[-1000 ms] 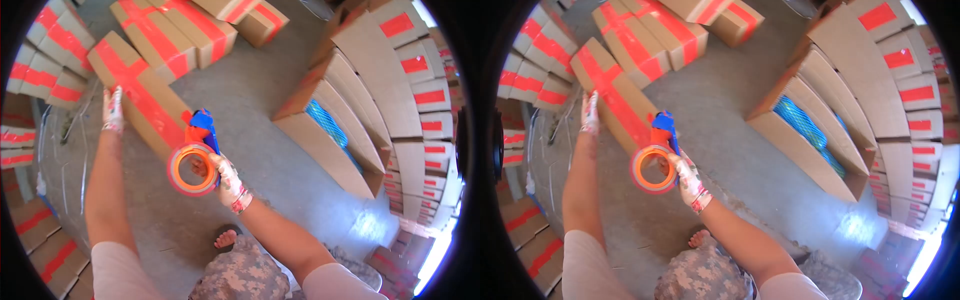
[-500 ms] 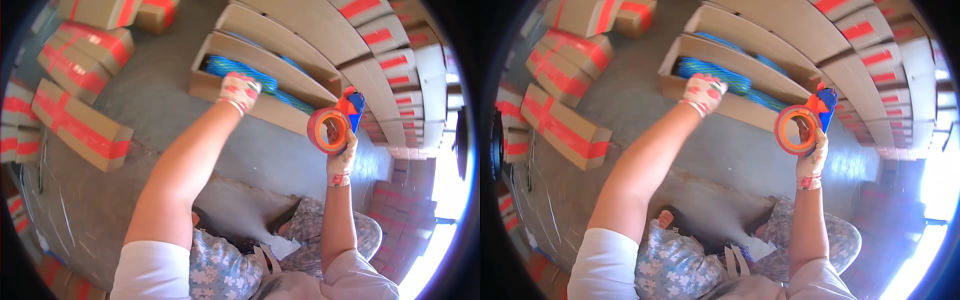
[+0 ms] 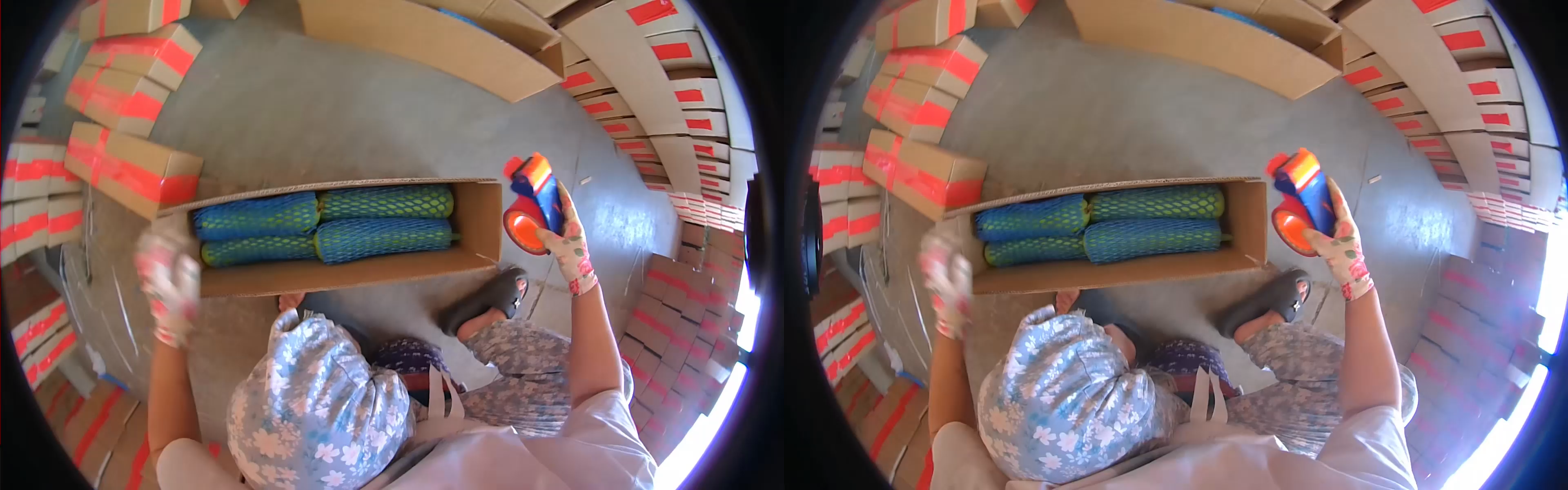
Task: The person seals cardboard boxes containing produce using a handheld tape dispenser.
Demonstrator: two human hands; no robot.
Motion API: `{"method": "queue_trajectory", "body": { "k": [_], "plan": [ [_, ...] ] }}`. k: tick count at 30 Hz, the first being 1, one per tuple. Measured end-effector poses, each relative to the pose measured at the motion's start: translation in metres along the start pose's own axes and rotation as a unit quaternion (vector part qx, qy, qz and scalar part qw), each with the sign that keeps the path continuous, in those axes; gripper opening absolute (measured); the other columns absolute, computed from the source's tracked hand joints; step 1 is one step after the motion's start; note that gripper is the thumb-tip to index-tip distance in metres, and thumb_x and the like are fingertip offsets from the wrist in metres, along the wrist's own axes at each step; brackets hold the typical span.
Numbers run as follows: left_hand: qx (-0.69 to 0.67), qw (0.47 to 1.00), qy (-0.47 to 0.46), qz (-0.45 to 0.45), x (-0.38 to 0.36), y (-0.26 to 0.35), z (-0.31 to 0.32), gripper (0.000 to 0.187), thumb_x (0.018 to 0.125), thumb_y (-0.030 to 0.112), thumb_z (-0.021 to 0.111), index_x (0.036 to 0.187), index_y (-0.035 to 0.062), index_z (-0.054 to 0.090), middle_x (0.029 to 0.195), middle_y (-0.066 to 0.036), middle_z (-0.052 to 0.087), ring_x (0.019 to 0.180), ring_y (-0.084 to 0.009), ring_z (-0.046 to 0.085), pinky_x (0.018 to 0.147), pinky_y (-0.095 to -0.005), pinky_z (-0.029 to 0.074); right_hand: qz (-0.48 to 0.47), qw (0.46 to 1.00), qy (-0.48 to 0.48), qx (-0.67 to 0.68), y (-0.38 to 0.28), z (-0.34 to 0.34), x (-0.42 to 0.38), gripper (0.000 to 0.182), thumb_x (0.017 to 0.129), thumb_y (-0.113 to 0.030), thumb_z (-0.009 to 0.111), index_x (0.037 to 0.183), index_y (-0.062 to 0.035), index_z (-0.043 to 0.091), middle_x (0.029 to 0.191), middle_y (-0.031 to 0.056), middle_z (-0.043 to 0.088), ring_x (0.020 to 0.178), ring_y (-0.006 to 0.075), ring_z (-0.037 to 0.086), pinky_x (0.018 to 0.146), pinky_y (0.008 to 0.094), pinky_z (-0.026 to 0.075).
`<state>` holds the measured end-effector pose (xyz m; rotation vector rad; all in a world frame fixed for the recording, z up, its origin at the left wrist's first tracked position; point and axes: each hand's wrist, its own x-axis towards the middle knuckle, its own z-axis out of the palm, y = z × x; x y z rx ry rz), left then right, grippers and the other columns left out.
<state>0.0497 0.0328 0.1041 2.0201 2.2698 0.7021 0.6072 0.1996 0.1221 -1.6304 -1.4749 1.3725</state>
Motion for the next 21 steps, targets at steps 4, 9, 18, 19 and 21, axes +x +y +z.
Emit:
{"method": "queue_trajectory", "body": {
  "k": [4, 9, 18, 19, 21],
  "plan": [
    [0.029, 0.931, -0.128, -0.340, -0.003, -0.059, 0.007, 0.044, 0.096, 0.038, 0.052, 0.115, -0.0014, 0.053, 0.110, -0.023, 0.062, 0.101, -0.0358, 0.060, 0.088, -0.0428, 0.046, -0.179, 0.937, -0.032, -0.298, -0.025, 0.059, -0.006, 0.073, 0.068, -0.002, 0.069, 0.137, -0.0060, 0.047, 0.108, 0.0147, 0.058, 0.096, 0.0284, 0.060, 0.086, 0.0367, 0.050],
    [-0.108, 0.893, -0.422, -0.115, 0.006, -0.027, 0.026, 0.043, 0.088, 0.037, 0.064, 0.114, 0.0034, 0.058, 0.104, -0.022, 0.063, 0.101, -0.0361, 0.061, 0.088, -0.0398, 0.048, -0.263, 0.832, -0.124, -0.472, -0.040, 0.099, -0.006, 0.083, 0.059, -0.010, 0.074, 0.137, -0.0190, 0.048, 0.093, 0.0102, 0.056, 0.082, 0.0320, 0.058, 0.074, 0.0427, 0.051],
    [0.001, 0.855, -0.518, 0.008, 0.027, -0.048, 0.025, 0.055, 0.073, 0.058, 0.070, 0.098, 0.0079, 0.069, 0.092, -0.014, 0.069, 0.090, -0.0317, 0.065, 0.079, -0.0391, 0.051, -0.274, 0.808, -0.207, -0.480, -0.097, 0.113, 0.018, 0.077, 0.064, -0.012, 0.075, 0.137, -0.0144, 0.048, 0.099, 0.0124, 0.060, 0.090, 0.0299, 0.060, 0.080, 0.0395, 0.052],
    [-0.008, 0.849, -0.528, -0.021, 0.032, -0.055, 0.031, 0.062, 0.073, 0.066, 0.066, 0.096, 0.0077, 0.069, 0.091, -0.017, 0.069, 0.088, -0.0336, 0.066, 0.076, -0.0409, 0.051, -0.285, 0.819, -0.232, -0.442, -0.106, 0.117, 0.026, 0.074, 0.065, -0.012, 0.075, 0.135, -0.0112, 0.050, 0.097, 0.0136, 0.062, 0.091, 0.0290, 0.061, 0.081, 0.0381, 0.052],
    [0.050, 0.844, -0.534, -0.020, 0.045, -0.046, 0.038, 0.066, 0.073, 0.068, 0.065, 0.095, 0.0060, 0.068, 0.090, -0.018, 0.069, 0.088, -0.0350, 0.066, 0.074, -0.0422, 0.051, -0.446, 0.835, -0.127, -0.298, -0.106, 0.139, 0.055, 0.073, 0.068, -0.014, 0.073, 0.136, -0.0095, 0.048, 0.099, 0.0117, 0.066, 0.084, 0.0270, 0.063, 0.070, 0.0372, 0.053]
  ]
}}
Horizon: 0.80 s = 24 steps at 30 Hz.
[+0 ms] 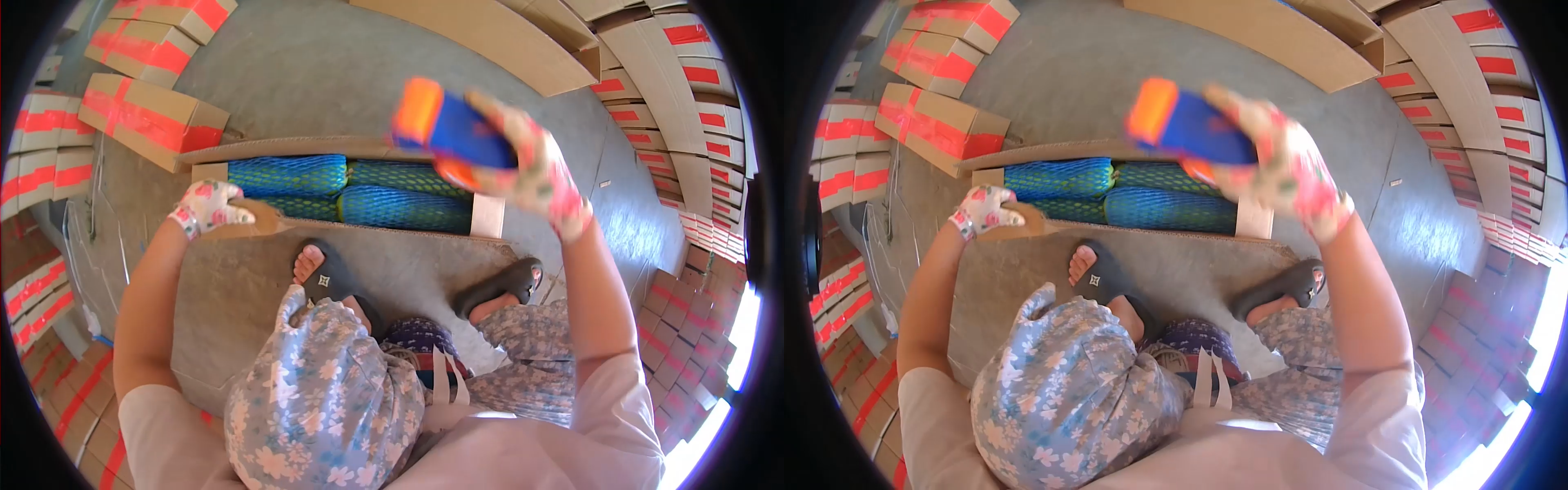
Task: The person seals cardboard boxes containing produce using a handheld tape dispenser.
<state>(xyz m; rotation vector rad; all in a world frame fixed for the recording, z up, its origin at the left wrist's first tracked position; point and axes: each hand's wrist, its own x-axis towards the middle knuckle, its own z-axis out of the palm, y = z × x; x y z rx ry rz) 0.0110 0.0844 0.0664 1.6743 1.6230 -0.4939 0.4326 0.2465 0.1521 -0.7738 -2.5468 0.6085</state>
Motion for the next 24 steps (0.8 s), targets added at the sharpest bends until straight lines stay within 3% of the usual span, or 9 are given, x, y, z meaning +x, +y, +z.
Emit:
{"method": "queue_trajectory", "body": {
  "k": [2, 4, 8, 10, 12, 16, 19, 21, 24],
  "plan": [
    [0.007, 1.000, 0.024, 0.003, 0.003, 0.000, 0.009, 0.067, 0.074, 0.069, 0.063, 0.096, 0.0068, 0.068, 0.091, -0.018, 0.069, 0.088, -0.0348, 0.066, 0.072, -0.0426, 0.050, 0.257, 0.933, -0.066, 0.245, 0.004, 0.009, 0.038, 0.071, 0.074, -0.022, 0.072, 0.138, -0.0050, 0.046, 0.108, 0.0106, 0.065, 0.089, 0.0201, 0.061, 0.076, 0.0335, 0.051],
    [0.007, 0.996, 0.093, 0.004, 0.000, -0.002, 0.020, 0.065, 0.075, 0.069, 0.060, 0.093, 0.0072, 0.068, 0.089, -0.015, 0.069, 0.086, -0.0350, 0.065, 0.071, -0.0435, 0.049, 0.386, 0.876, -0.061, 0.282, 0.001, 0.013, 0.065, 0.071, 0.078, -0.027, 0.070, 0.139, -0.0037, 0.043, 0.108, 0.0089, 0.063, 0.095, 0.0159, 0.058, 0.083, 0.0302, 0.048],
    [-0.033, 0.980, 0.182, 0.069, -0.019, 0.014, 0.022, 0.051, 0.074, 0.058, 0.068, 0.084, 0.0083, 0.065, 0.077, -0.011, 0.063, 0.077, -0.0321, 0.063, 0.069, -0.0432, 0.048, 0.264, 0.949, 0.035, 0.166, -0.031, 0.009, 0.043, 0.070, 0.077, -0.025, 0.072, 0.137, -0.0018, 0.046, 0.111, 0.0146, 0.064, 0.103, 0.0211, 0.059, 0.090, 0.0318, 0.046],
    [-0.064, 0.982, 0.171, 0.051, -0.026, 0.021, 0.029, 0.042, 0.068, 0.042, 0.077, 0.091, 0.0091, 0.066, 0.087, -0.009, 0.064, 0.083, -0.0309, 0.062, 0.072, -0.0422, 0.049, 0.207, 0.952, 0.047, 0.221, -0.050, -0.004, 0.001, 0.067, 0.076, -0.012, 0.068, 0.138, -0.0005, 0.045, 0.123, 0.0159, 0.058, 0.109, 0.0232, 0.059, 0.092, 0.0300, 0.045],
    [-0.052, 0.933, 0.279, 0.222, -0.025, 0.040, 0.035, 0.043, 0.067, 0.040, 0.077, 0.094, 0.0081, 0.065, 0.089, -0.010, 0.062, 0.086, -0.0308, 0.060, 0.072, -0.0430, 0.048, 0.127, 0.991, -0.014, 0.041, -0.064, -0.019, -0.029, 0.070, 0.069, -0.001, 0.066, 0.137, -0.0046, 0.047, 0.119, 0.0175, 0.060, 0.106, 0.0252, 0.061, 0.089, 0.0321, 0.049],
    [0.054, 0.932, 0.276, 0.228, -0.026, 0.060, 0.035, 0.043, 0.067, 0.038, 0.076, 0.096, 0.0098, 0.064, 0.085, -0.010, 0.060, 0.080, -0.0298, 0.058, 0.070, -0.0427, 0.046, 0.162, 0.932, -0.309, -0.098, -0.034, -0.022, -0.060, 0.081, 0.066, -0.014, 0.078, 0.139, -0.0163, 0.046, 0.107, 0.0139, 0.059, 0.099, 0.0346, 0.058, 0.085, 0.0420, 0.049],
    [0.029, 0.905, 0.312, 0.288, -0.023, 0.089, 0.045, 0.036, 0.070, 0.043, 0.072, 0.085, 0.0125, 0.062, 0.075, -0.006, 0.056, 0.074, -0.0282, 0.057, 0.065, -0.0425, 0.045, 0.123, 0.959, -0.244, -0.075, 0.000, 0.021, -0.075, 0.083, 0.065, -0.006, 0.073, 0.142, -0.0166, 0.042, 0.098, 0.0122, 0.058, 0.095, 0.0349, 0.057, 0.083, 0.0424, 0.048],
    [0.064, 0.944, 0.241, 0.217, -0.013, 0.110, 0.039, 0.039, 0.077, 0.051, 0.065, 0.071, 0.0134, 0.057, 0.071, -0.008, 0.055, 0.070, -0.0292, 0.058, 0.060, -0.0418, 0.045, 0.113, 0.953, -0.269, -0.078, -0.001, 0.035, -0.057, 0.084, 0.066, -0.007, 0.074, 0.143, -0.0168, 0.041, 0.098, 0.0124, 0.058, 0.094, 0.0351, 0.057, 0.083, 0.0422, 0.048],
    [-0.015, 0.942, 0.284, 0.180, 0.018, 0.094, 0.036, 0.055, 0.085, 0.063, 0.048, 0.076, 0.0098, 0.060, 0.075, -0.011, 0.061, 0.072, -0.0322, 0.063, 0.062, -0.0461, 0.048, 0.097, 0.943, -0.312, -0.068, -0.036, 0.021, -0.021, 0.080, 0.067, -0.010, 0.075, 0.141, -0.0135, 0.043, 0.102, 0.0141, 0.059, 0.096, 0.0340, 0.059, 0.083, 0.0412, 0.050]
  ]
}}
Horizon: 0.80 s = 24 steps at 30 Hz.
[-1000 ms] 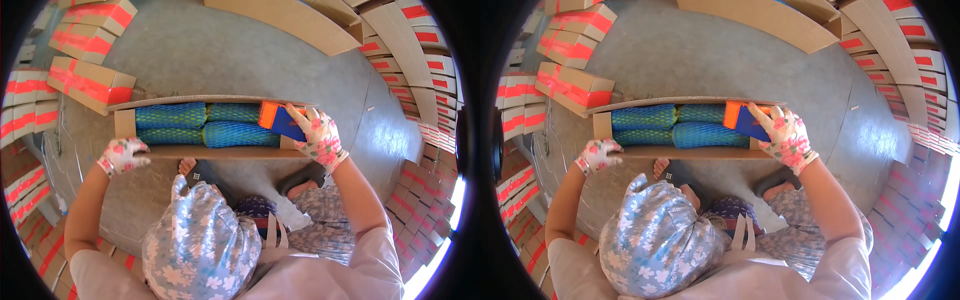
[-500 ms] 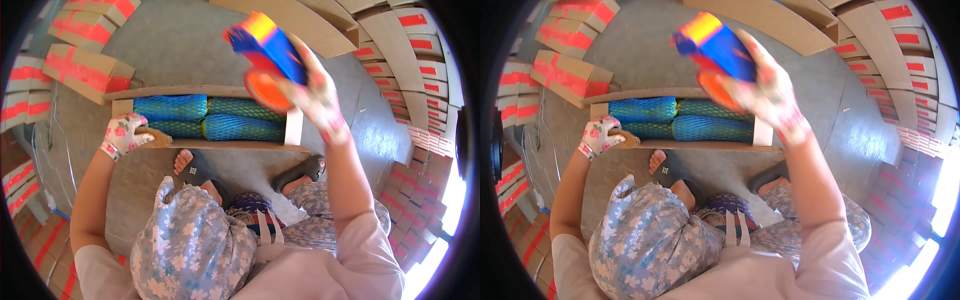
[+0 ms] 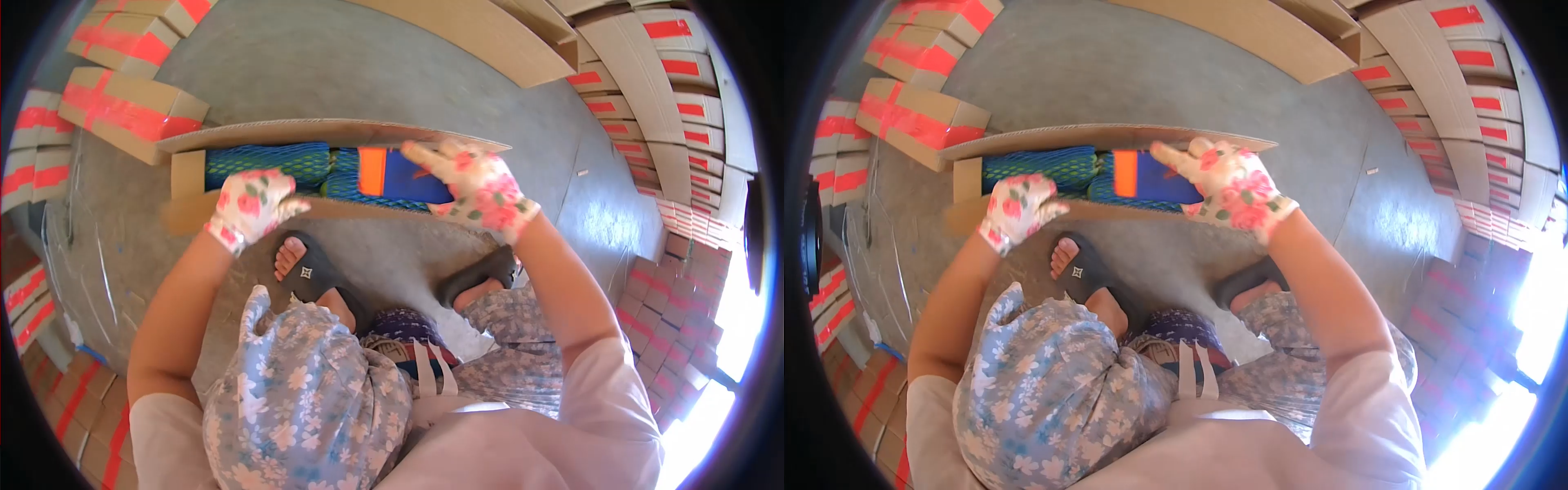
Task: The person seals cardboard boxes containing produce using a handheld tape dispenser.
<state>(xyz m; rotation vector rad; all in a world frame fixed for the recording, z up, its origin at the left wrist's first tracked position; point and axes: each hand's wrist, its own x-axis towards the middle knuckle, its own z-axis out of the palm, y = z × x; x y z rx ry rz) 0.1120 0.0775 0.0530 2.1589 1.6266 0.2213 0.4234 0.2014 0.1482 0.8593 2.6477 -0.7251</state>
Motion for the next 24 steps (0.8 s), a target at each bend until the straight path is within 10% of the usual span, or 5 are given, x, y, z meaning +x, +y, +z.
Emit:
{"method": "queue_trajectory", "body": {
  "k": [3, 8, 11, 14, 24],
  "plan": [
    [-0.071, 0.966, -0.228, -0.101, 0.028, -0.014, -0.008, 0.059, 0.088, 0.065, 0.046, 0.085, 0.0083, 0.064, 0.085, -0.013, 0.067, 0.085, -0.0354, 0.064, 0.072, -0.0470, 0.048, -0.009, 0.971, 0.225, 0.085, -0.018, -0.033, 0.005, 0.072, 0.072, -0.010, 0.074, 0.138, -0.0084, 0.047, 0.113, 0.0176, 0.059, 0.103, 0.0291, 0.061, 0.089, 0.0360, 0.050],
    [-0.102, 0.954, -0.251, -0.127, 0.030, -0.014, 0.013, 0.056, 0.084, 0.061, 0.056, 0.085, 0.0059, 0.064, 0.082, -0.016, 0.065, 0.081, -0.0357, 0.063, 0.071, -0.0463, 0.047, 0.061, 0.874, 0.336, 0.346, 0.008, -0.034, 0.044, 0.069, 0.077, -0.009, 0.071, 0.140, -0.0038, 0.043, 0.124, 0.0155, 0.058, 0.111, 0.0231, 0.058, 0.097, 0.0302, 0.045],
    [-0.036, 0.987, 0.150, -0.040, 0.010, -0.011, 0.036, 0.034, 0.076, 0.040, 0.072, 0.092, 0.0121, 0.062, 0.090, -0.010, 0.061, 0.088, -0.0315, 0.059, 0.076, -0.0446, 0.045, 0.183, 0.919, 0.249, 0.247, -0.003, -0.033, 0.060, 0.064, 0.078, -0.032, 0.068, 0.133, -0.0045, 0.049, 0.115, 0.0196, 0.064, 0.102, 0.0332, 0.062, 0.092, 0.0351, 0.048],
    [0.065, 0.958, 0.279, -0.003, -0.009, -0.004, 0.038, 0.036, 0.072, 0.039, 0.076, 0.095, 0.0150, 0.060, 0.096, -0.006, 0.057, 0.091, -0.0300, 0.055, 0.078, -0.0452, 0.042, 0.191, 0.905, 0.159, 0.347, -0.002, -0.016, 0.051, 0.061, 0.078, -0.032, 0.067, 0.131, -0.0039, 0.051, 0.111, 0.0203, 0.065, 0.100, 0.0337, 0.063, 0.091, 0.0361, 0.048],
    [0.073, 0.973, 0.215, -0.045, -0.002, -0.001, 0.043, 0.030, 0.073, 0.026, 0.075, 0.096, 0.0146, 0.060, 0.100, -0.008, 0.057, 0.093, -0.0316, 0.053, 0.081, -0.0470, 0.040, 0.190, 0.888, 0.382, 0.170, -0.050, 0.044, 0.021, 0.074, 0.074, -0.027, 0.077, 0.137, -0.0049, 0.045, 0.108, 0.0196, 0.063, 0.097, 0.0314, 0.064, 0.084, 0.0382, 0.053]
  ]
}}
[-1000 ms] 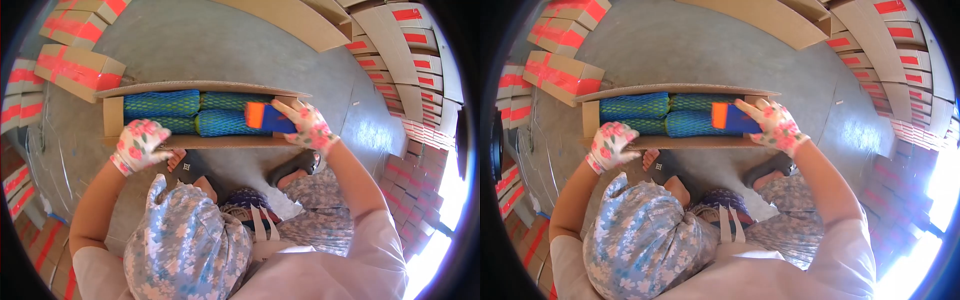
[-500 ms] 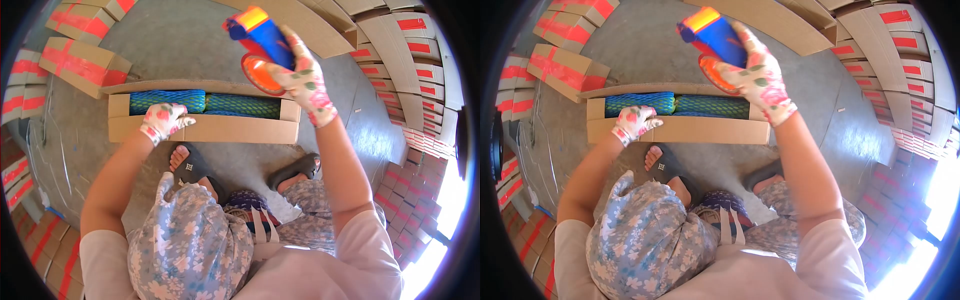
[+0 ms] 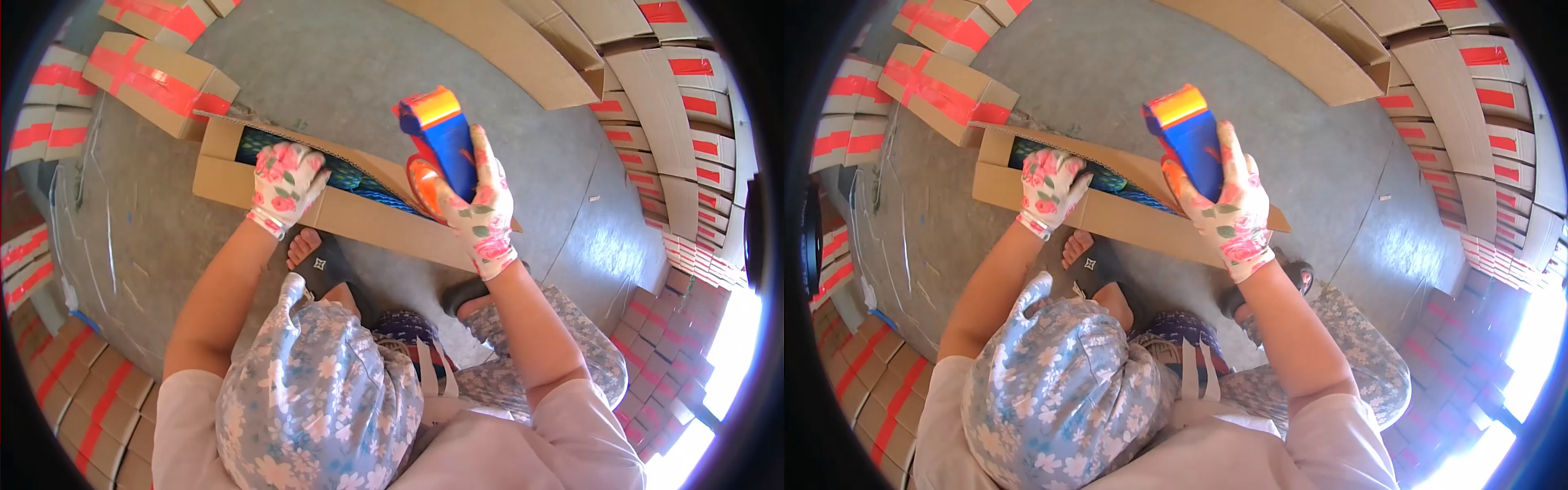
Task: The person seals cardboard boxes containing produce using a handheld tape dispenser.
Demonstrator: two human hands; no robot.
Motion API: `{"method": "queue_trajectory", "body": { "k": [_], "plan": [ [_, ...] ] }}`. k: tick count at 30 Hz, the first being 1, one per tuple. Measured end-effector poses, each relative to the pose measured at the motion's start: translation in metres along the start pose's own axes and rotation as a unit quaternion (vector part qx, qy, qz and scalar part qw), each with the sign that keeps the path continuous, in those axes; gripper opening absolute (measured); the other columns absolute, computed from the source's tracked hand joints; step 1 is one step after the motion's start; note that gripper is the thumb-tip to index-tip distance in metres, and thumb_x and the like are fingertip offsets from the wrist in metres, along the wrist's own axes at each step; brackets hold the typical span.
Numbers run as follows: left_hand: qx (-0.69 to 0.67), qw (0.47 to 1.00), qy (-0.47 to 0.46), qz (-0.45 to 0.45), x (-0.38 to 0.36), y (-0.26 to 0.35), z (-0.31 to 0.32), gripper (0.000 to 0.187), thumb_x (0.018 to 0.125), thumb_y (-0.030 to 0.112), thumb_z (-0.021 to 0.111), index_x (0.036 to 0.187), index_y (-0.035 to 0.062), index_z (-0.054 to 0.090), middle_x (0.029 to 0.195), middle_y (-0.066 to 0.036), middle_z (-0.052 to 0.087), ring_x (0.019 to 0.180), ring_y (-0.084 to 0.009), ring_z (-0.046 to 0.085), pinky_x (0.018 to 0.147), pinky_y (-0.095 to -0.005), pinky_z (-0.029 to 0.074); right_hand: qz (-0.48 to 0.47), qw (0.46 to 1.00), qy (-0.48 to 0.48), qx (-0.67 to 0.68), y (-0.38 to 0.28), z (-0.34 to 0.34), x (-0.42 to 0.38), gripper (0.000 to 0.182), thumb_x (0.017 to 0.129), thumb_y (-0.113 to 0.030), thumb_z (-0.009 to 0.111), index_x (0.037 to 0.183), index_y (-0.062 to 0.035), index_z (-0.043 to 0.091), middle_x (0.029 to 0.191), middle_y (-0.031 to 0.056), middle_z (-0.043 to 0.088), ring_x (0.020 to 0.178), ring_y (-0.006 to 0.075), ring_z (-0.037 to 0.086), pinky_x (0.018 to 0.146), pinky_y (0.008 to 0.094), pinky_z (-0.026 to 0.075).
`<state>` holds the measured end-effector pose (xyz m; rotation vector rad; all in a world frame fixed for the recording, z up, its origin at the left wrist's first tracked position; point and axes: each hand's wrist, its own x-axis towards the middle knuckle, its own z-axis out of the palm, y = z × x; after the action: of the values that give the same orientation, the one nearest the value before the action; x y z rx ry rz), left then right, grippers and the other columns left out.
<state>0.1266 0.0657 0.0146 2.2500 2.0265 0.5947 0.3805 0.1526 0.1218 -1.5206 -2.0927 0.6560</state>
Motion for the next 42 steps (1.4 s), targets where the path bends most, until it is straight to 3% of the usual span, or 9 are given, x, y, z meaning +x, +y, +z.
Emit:
{"method": "queue_trajectory", "body": {
  "k": [7, 11, 13, 16, 18, 23, 27, 31, 42],
  "plan": [
    [0.049, 0.973, 0.199, 0.107, 0.014, 0.013, -0.016, 0.050, 0.072, 0.020, 0.075, 0.119, 0.0189, 0.060, 0.126, -0.005, 0.050, 0.115, -0.0289, 0.049, 0.099, -0.0500, 0.036, 0.058, 0.996, -0.023, 0.057, 0.012, 0.003, 0.003, 0.074, 0.077, -0.014, 0.071, 0.142, -0.0022, 0.039, 0.125, 0.0190, 0.056, 0.114, 0.0261, 0.058, 0.096, 0.0341, 0.046],
    [0.069, 0.989, 0.106, 0.078, 0.033, 0.005, -0.006, 0.047, 0.074, 0.021, 0.073, 0.119, 0.0202, 0.059, 0.121, -0.002, 0.054, 0.114, -0.0246, 0.051, 0.101, -0.0491, 0.034, 0.081, 0.975, 0.067, 0.196, -0.003, -0.020, -0.003, 0.078, 0.074, -0.014, 0.071, 0.142, 0.0007, 0.036, 0.124, 0.0223, 0.056, 0.105, 0.0318, 0.061, 0.091, 0.0371, 0.050],
    [0.047, 0.993, 0.089, 0.065, 0.033, 0.005, -0.003, 0.043, 0.074, 0.021, 0.073, 0.116, 0.0198, 0.060, 0.114, -0.001, 0.056, 0.109, -0.0216, 0.053, 0.101, -0.0481, 0.034, 0.016, 0.971, 0.042, 0.236, -0.007, -0.030, -0.034, 0.081, 0.072, -0.012, 0.071, 0.144, -0.0027, 0.034, 0.126, 0.0220, 0.055, 0.101, 0.0300, 0.062, 0.089, 0.0367, 0.051],
    [0.041, 0.993, 0.094, 0.064, 0.036, 0.009, -0.008, 0.041, 0.074, 0.021, 0.073, 0.113, 0.0199, 0.060, 0.109, 0.000, 0.056, 0.105, -0.0208, 0.054, 0.100, -0.0469, 0.035, -0.076, 0.980, -0.181, 0.015, -0.013, -0.010, -0.077, 0.082, 0.070, -0.021, 0.073, 0.144, -0.0125, 0.038, 0.103, 0.0184, 0.062, 0.078, 0.0331, 0.065, 0.074, 0.0409, 0.055],
    [0.077, 0.984, 0.133, 0.093, 0.036, 0.006, -0.010, 0.038, 0.074, 0.025, 0.073, 0.109, 0.0188, 0.061, 0.106, -0.001, 0.057, 0.104, -0.0216, 0.054, 0.094, -0.0455, 0.040, -0.029, 0.982, -0.187, 0.001, -0.019, 0.003, -0.077, 0.079, 0.071, -0.027, 0.071, 0.142, -0.0129, 0.040, 0.092, 0.0180, 0.061, 0.078, 0.0367, 0.065, 0.070, 0.0449, 0.054],
    [0.171, 0.909, -0.376, 0.064, 0.105, 0.030, -0.063, 0.036, 0.084, 0.034, 0.065, 0.113, 0.0143, 0.061, 0.104, -0.006, 0.064, 0.099, -0.0251, 0.061, 0.082, -0.0362, 0.049, 0.032, 0.967, -0.247, -0.051, -0.025, 0.011, -0.072, 0.077, 0.073, -0.031, 0.070, 0.141, -0.0134, 0.039, 0.097, 0.0187, 0.061, 0.085, 0.0358, 0.065, 0.073, 0.0452, 0.053],
    [0.072, 0.956, -0.273, 0.085, 0.085, 0.015, -0.045, 0.045, 0.089, 0.035, 0.059, 0.131, 0.0185, 0.055, 0.115, -0.007, 0.065, 0.101, -0.0248, 0.062, 0.088, -0.0364, 0.049, 0.030, 0.969, -0.234, -0.080, -0.028, 0.013, -0.069, 0.079, 0.073, -0.031, 0.070, 0.143, -0.0140, 0.037, 0.096, 0.0176, 0.059, 0.083, 0.0348, 0.065, 0.071, 0.0453, 0.053],
    [0.081, 0.949, -0.298, 0.062, 0.037, 0.016, -0.030, 0.070, 0.090, 0.043, 0.054, 0.151, 0.0220, 0.027, 0.156, -0.008, 0.025, 0.144, -0.0305, 0.019, 0.117, -0.0497, 0.011, 0.015, 0.972, -0.226, -0.070, -0.028, 0.016, -0.082, 0.078, 0.072, -0.031, 0.070, 0.141, -0.0132, 0.039, 0.095, 0.0168, 0.059, 0.082, 0.0346, 0.064, 0.070, 0.0461, 0.053],
    [0.083, 0.981, -0.175, 0.011, 0.020, -0.002, -0.011, 0.072, 0.086, 0.040, 0.056, 0.149, 0.0217, 0.030, 0.155, -0.013, 0.023, 0.144, -0.0356, 0.017, 0.115, -0.0544, 0.012, -0.147, 0.983, -0.100, -0.041, 0.018, -0.005, -0.042, 0.078, 0.066, -0.021, 0.074, 0.139, -0.0175, 0.047, 0.088, 0.0120, 0.061, 0.072, 0.0312, 0.063, 0.063, 0.0401, 0.054]
  ]
}}
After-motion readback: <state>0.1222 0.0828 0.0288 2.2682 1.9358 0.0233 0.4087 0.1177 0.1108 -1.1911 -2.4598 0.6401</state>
